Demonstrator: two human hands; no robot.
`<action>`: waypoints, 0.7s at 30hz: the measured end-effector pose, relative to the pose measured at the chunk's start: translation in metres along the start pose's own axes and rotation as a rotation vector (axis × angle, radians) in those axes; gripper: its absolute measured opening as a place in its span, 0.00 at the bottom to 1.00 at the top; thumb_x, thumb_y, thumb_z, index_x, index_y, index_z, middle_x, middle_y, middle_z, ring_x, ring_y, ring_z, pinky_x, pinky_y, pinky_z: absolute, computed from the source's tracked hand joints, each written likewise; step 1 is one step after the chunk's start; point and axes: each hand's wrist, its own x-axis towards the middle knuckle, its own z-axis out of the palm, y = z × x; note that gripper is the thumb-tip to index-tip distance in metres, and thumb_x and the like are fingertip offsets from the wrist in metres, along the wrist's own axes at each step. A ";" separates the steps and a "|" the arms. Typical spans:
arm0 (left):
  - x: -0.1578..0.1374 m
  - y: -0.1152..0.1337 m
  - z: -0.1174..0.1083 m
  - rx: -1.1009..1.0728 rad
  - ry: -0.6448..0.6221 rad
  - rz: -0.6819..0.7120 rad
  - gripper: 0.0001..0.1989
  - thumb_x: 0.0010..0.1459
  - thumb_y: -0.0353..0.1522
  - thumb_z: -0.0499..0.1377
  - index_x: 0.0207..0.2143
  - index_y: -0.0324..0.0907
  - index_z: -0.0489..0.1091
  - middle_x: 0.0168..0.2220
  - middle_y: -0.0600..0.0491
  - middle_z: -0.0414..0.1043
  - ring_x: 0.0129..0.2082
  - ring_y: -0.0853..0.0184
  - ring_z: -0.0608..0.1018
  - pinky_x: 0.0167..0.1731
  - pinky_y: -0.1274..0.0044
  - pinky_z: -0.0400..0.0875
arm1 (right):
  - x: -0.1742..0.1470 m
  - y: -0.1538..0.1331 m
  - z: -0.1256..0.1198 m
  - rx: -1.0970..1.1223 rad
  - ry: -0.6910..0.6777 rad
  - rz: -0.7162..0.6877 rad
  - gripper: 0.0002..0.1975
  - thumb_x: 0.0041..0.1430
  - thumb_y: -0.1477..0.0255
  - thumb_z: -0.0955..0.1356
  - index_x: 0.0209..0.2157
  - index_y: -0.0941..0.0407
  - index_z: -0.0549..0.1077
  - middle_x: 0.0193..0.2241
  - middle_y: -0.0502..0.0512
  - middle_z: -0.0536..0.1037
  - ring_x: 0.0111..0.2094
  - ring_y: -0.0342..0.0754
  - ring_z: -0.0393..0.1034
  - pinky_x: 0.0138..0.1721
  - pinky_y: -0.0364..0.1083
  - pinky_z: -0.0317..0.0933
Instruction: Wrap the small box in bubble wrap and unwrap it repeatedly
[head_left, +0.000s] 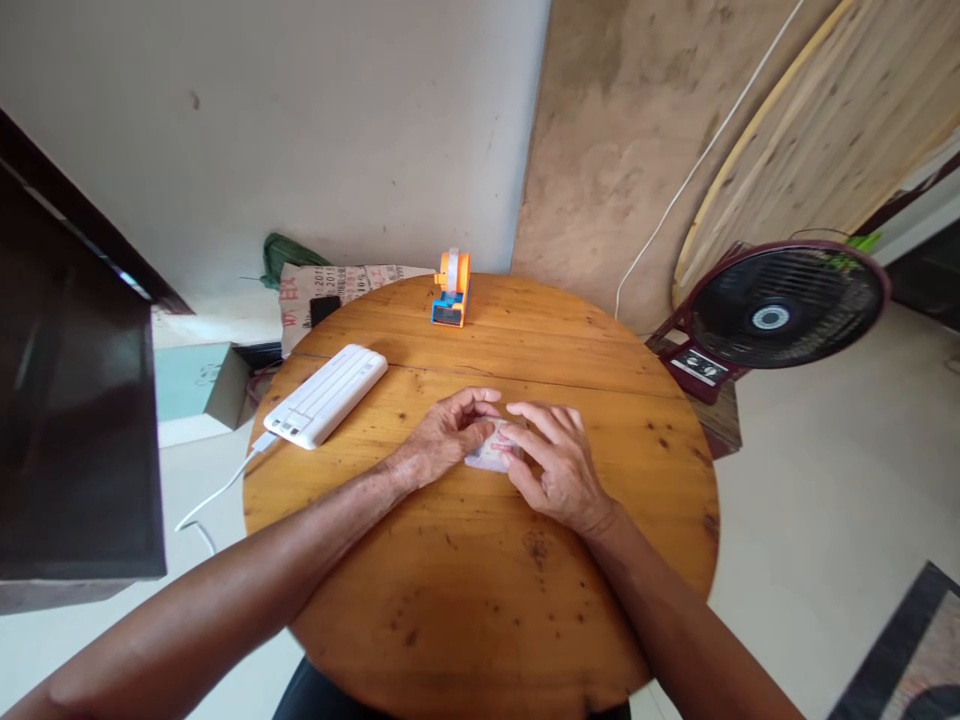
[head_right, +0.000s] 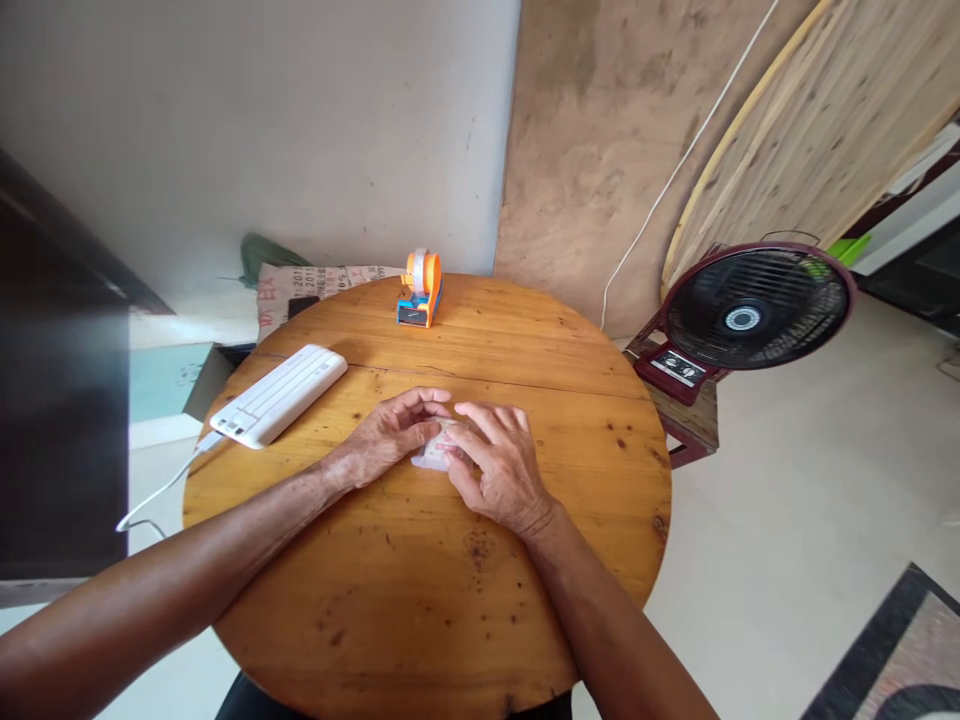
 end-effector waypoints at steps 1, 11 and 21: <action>0.000 0.001 0.001 0.002 0.002 -0.009 0.23 0.50 0.37 0.67 0.46 0.40 0.67 0.38 0.53 0.71 0.32 0.72 0.73 0.32 0.80 0.66 | 0.000 -0.001 0.000 -0.015 -0.006 -0.002 0.13 0.56 0.71 0.66 0.43 0.53 0.74 0.51 0.57 0.72 0.49 0.55 0.65 0.48 0.55 0.56; 0.000 0.000 0.000 0.003 0.053 0.004 0.24 0.48 0.36 0.67 0.47 0.41 0.67 0.42 0.50 0.72 0.35 0.70 0.74 0.34 0.78 0.67 | -0.005 0.001 -0.005 0.042 0.102 0.028 0.13 0.58 0.71 0.66 0.45 0.53 0.73 0.51 0.58 0.72 0.47 0.54 0.68 0.48 0.55 0.57; 0.003 0.002 -0.006 0.031 0.197 0.050 0.22 0.45 0.32 0.67 0.45 0.40 0.70 0.42 0.49 0.73 0.45 0.64 0.73 0.47 0.72 0.66 | -0.005 0.012 -0.002 0.114 0.239 0.084 0.09 0.57 0.77 0.66 0.40 0.53 0.73 0.46 0.57 0.75 0.46 0.53 0.70 0.48 0.54 0.59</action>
